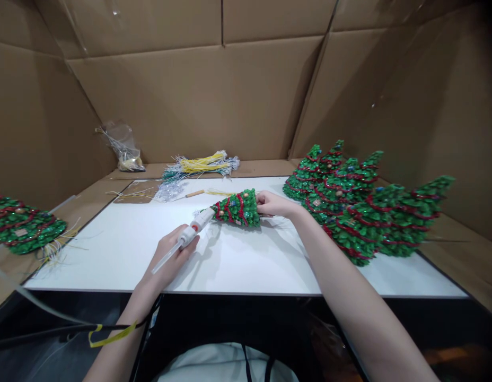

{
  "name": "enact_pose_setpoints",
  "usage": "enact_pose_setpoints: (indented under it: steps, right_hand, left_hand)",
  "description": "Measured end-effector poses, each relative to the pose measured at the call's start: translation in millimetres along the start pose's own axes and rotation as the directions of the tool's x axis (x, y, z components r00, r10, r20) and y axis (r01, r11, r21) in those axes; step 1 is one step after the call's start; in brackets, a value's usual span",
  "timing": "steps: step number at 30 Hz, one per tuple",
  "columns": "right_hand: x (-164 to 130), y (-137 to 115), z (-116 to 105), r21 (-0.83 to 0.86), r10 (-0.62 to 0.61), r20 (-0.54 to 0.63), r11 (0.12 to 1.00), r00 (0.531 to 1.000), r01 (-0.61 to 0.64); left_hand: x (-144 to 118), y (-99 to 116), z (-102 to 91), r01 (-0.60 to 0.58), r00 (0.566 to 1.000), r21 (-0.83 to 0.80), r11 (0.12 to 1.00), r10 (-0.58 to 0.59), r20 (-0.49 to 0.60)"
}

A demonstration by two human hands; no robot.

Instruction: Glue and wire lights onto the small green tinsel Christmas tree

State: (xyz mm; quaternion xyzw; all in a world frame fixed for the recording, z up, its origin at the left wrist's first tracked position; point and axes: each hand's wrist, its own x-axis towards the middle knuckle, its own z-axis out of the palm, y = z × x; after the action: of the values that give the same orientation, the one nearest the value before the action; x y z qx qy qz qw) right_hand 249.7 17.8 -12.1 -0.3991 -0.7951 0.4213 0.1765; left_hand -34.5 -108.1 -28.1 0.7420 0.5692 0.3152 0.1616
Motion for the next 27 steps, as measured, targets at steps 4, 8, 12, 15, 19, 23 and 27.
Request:
enact_pose_setpoints:
  steps: [4, 8, 12, 15, 19, 23, 27]
  right_hand:
    - [0.5, 0.0, 0.6, 0.012, -0.009, 0.004, 1.0, 1.0, 0.009]
    - [-0.1, -1.8, 1.0, 0.024, -0.006, 0.007, 1.0, 1.0, 0.006]
    - [-0.4, -1.8, 0.5, 0.015, -0.007, 0.004, 1.0, 1.0, 0.007]
    - [-0.5, -2.0, 0.3, 0.005, -0.007, 0.001, 1.0, 1.0, 0.007]
    - [-1.8, -6.5, 0.7, -0.014, 0.006, 0.0, 1.0, 1.0, -0.006]
    - [-3.2, -11.2, 1.2, -0.029, 0.026, -0.002, 0.999, 1.0, -0.026]
    - [-3.0, -10.6, 1.4, -0.008, 0.028, 0.003, 1.0, 1.0, -0.028]
  left_hand:
    - [0.3, 4.4, -1.8, 0.0, 1.0, -0.004, 1.0, 0.0, 0.017]
    - [0.8, 9.4, -3.4, 0.001, 1.0, -0.016, 1.0, -0.001, 0.03]
    - [0.9, 8.4, -2.6, 0.002, 0.999, -0.023, 1.0, -0.001, 0.035]
    - [0.6, 4.5, -1.3, -0.007, 1.0, -0.016, 1.0, 0.007, 0.016]
    - [0.4, 2.0, -0.9, -0.017, 1.0, -0.004, 1.0, 0.017, 0.008]
    - [0.8, 5.0, -1.9, -0.006, 1.0, -0.014, 1.0, 0.006, 0.02]
    - [1.5, 8.4, -2.1, -0.006, 0.999, -0.015, 1.0, 0.006, 0.031]
